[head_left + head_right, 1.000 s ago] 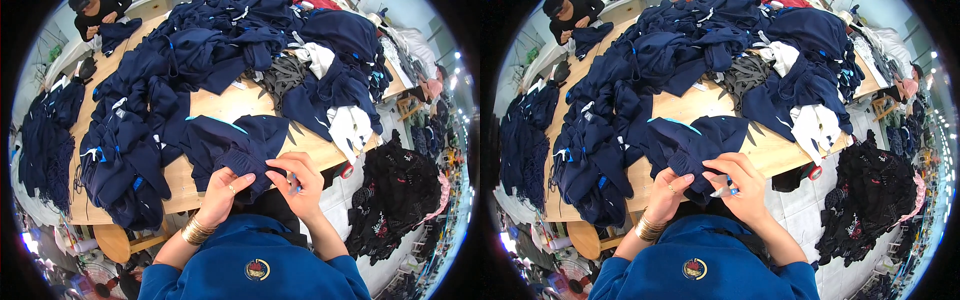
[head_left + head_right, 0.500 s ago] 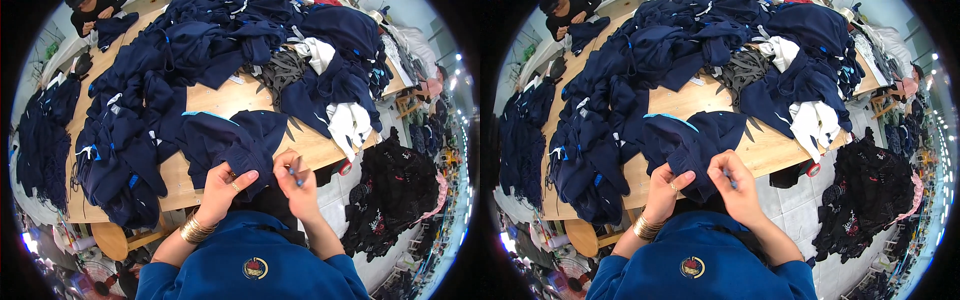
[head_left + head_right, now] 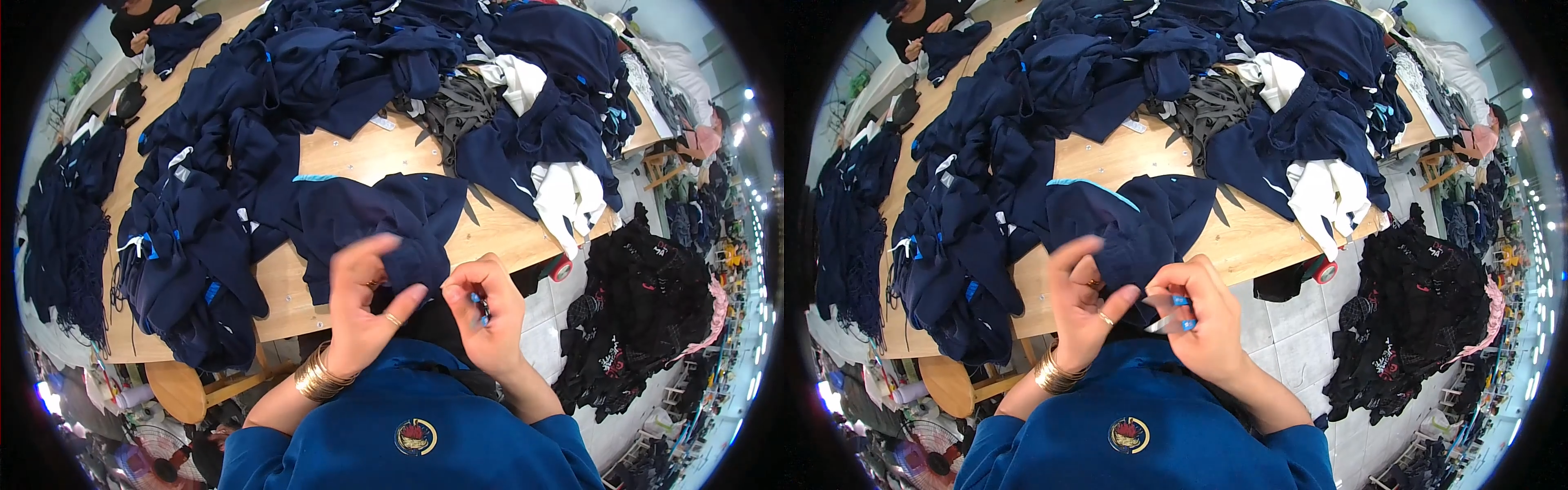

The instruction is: Trimming excess threads from the waistbands of navy blue garments using thread snips.

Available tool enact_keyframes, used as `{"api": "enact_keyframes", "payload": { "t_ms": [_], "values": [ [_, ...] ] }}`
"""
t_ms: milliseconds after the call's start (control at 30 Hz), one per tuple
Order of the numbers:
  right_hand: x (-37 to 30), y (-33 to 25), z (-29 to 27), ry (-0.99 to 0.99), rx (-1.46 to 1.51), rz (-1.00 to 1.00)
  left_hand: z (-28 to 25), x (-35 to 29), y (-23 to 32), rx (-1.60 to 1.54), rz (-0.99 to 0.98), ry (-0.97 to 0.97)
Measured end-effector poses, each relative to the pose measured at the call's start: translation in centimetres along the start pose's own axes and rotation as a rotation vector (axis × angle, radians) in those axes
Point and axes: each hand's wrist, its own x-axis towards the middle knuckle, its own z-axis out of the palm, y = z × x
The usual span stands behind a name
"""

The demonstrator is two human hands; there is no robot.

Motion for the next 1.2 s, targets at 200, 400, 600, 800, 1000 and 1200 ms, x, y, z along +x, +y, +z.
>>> {"api": "enact_keyframes", "payload": {
  "t_ms": [200,400,600,800,1000,1200],
  "values": [
    [0.1,-0.8,0.0,-0.136,-0.146,-0.173,-0.8,-0.7,-0.4,0.209,0.089,-0.099],
    [0.4,-0.5,-2.1,-0.154,-0.488,-0.120,-1.1,-0.8,0.4,-0.141,-0.145,-0.053],
    [0.2,0.0,-2.0,-0.137,-0.796,-0.235,-1.6,-0.9,0.8,-0.153,-0.163,-0.107],
    [0.3,0.1,-1.7,-0.124,-0.838,-0.296,-1.4,-1.0,0.7,-0.143,-0.170,-0.129],
    [0.4,0.3,-2.1,-0.135,-0.790,-0.255,-1.5,-1.4,0.4,-0.106,-0.155,-0.124],
    [0.5,2.3,-1.1,-0.064,0.182,0.396,-1.4,-1.0,0.8,0.283,0.060,-0.465]
  ]
}}
